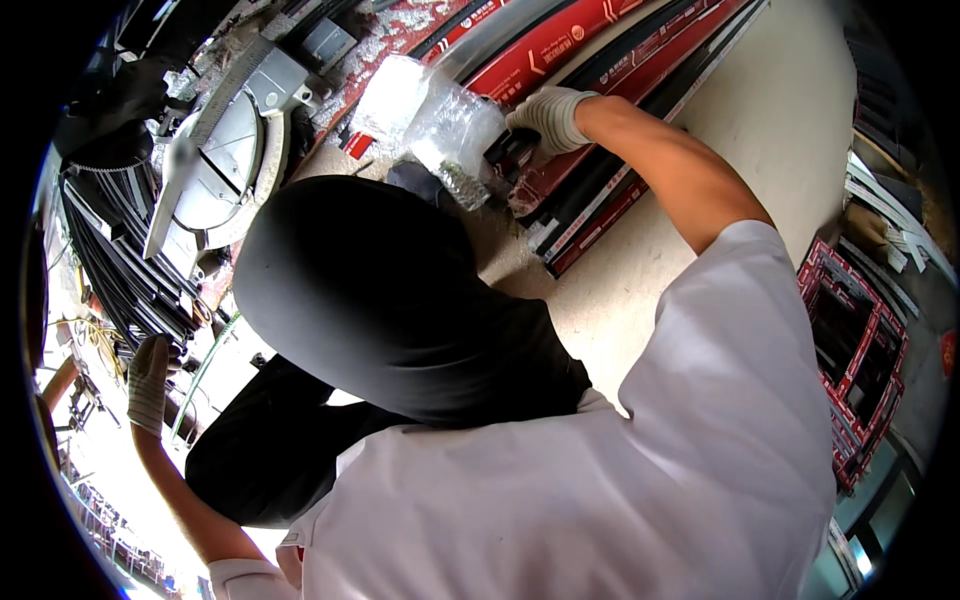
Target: The person measures a long metal profile with a tape measure, marks it with a marker, and uses a chop saw to cut the profile. The person handles the profile and tools directly, performing measurement, marking, and cutting actions in a workshop setting.
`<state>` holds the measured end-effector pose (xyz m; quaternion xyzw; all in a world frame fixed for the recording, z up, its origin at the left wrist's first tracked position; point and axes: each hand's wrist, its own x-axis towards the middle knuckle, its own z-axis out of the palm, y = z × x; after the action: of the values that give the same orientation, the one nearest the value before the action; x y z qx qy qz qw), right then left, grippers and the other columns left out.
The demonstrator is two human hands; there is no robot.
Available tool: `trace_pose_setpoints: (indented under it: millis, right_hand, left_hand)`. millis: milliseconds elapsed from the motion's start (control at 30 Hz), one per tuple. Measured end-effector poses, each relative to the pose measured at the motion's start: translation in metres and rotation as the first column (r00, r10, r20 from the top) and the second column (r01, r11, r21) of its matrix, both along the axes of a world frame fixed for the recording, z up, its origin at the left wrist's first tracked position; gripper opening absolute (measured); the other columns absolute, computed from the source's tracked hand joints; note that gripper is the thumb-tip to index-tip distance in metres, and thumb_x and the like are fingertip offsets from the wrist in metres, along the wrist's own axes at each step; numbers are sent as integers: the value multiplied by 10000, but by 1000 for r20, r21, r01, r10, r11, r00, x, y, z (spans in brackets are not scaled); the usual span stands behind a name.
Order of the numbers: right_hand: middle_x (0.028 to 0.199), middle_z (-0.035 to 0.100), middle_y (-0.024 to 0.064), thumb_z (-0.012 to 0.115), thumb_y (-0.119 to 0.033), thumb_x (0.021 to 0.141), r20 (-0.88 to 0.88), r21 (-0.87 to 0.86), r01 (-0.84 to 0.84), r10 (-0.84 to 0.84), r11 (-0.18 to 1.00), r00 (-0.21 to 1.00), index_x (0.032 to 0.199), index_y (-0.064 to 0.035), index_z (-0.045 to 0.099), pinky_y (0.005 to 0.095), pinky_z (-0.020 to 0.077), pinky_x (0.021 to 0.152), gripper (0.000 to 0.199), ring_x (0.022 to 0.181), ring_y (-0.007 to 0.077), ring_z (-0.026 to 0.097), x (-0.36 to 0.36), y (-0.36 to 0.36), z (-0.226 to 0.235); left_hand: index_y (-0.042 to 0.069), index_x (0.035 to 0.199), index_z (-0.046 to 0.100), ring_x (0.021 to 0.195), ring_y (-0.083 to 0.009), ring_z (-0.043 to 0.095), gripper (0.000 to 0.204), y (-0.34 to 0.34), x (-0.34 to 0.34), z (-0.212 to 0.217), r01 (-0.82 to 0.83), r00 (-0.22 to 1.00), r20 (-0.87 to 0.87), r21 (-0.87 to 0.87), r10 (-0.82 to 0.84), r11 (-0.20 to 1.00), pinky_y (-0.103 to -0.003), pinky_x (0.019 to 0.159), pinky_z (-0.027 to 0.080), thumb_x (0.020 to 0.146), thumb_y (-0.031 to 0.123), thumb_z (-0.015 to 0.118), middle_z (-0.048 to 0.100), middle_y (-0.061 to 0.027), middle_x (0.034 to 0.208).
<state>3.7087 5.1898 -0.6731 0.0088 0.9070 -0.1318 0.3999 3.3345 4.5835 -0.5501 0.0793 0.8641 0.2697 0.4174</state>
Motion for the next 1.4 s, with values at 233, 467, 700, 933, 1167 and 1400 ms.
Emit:
trace_pose_setpoints:
  millis: [233, 467, 700, 933, 1167, 1400]
  right_hand:
    - [1222, 702, 189, 885, -205, 729, 109, -107, 178, -166, 978, 980, 1310, -36, 640, 395, 530, 977, 653, 1158, 347, 666, -40, -1, 93]
    - [1087, 723, 186, 884, -226, 735, -102, -197, 87, -109, 976, 989, 1224, 7, 649, 383, 543, 909, 590, 1020, 314, 696, -75, 4, 154]
    - [1060, 738, 214, 874, -328, 742, -269, -274, -43, -34, 961, 963, 1244, 9, 664, 386, 568, 859, 640, 953, 307, 721, -143, -18, 174]
    - [1065, 745, 212, 873, -467, 735, -225, -343, -106, 27, 933, 974, 1210, -22, 708, 401, 556, 890, 672, 1021, 311, 714, -202, -62, 148]
    - [1146, 739, 186, 888, -337, 759, -186, -517, 54, -173, 855, 967, 1223, -6, 676, 392, 560, 899, 608, 1064, 300, 702, -190, -84, 98]
    - [1085, 742, 158, 813, -458, 764, -529, -409, 150, -368, 900, 765, 1135, -60, 729, 427, 534, 937, 550, 1038, 345, 701, -143, -98, 104]
  left_hand:
    - [18, 1168, 671, 867, -94, 611, 270, 59, 29, 3, 153, 986, 41, 138, -160, 978, -260, 776, 503, 1044, 255, 643, 687, -8, 947]
    - [-26, 1210, 654, 899, -115, 613, 343, 175, 84, 29, 280, 951, 54, 262, -303, 924, -274, 826, 518, 1042, 273, 650, 694, -56, 999]
    - [-12, 1279, 636, 970, -154, 683, 516, 292, 132, 8, -9, 920, 287, 698, -268, 716, -296, 887, 548, 1028, 439, 641, 716, -90, 1064]
    - [27, 1242, 654, 854, -134, 653, 503, 327, 142, -17, -165, 929, 344, 714, -136, 681, -307, 768, 570, 1023, 479, 638, 693, -42, 1017]
    - [62, 1013, 668, 702, -103, 579, 344, 327, 155, -62, -230, 963, 260, 681, 64, 695, -280, 618, 487, 1060, 394, 591, 651, -9, 833]
    - [12, 1060, 737, 753, -95, 613, 331, 313, 150, -110, -238, 970, 195, 631, 145, 739, -269, 668, 502, 1048, 319, 615, 717, -15, 877]
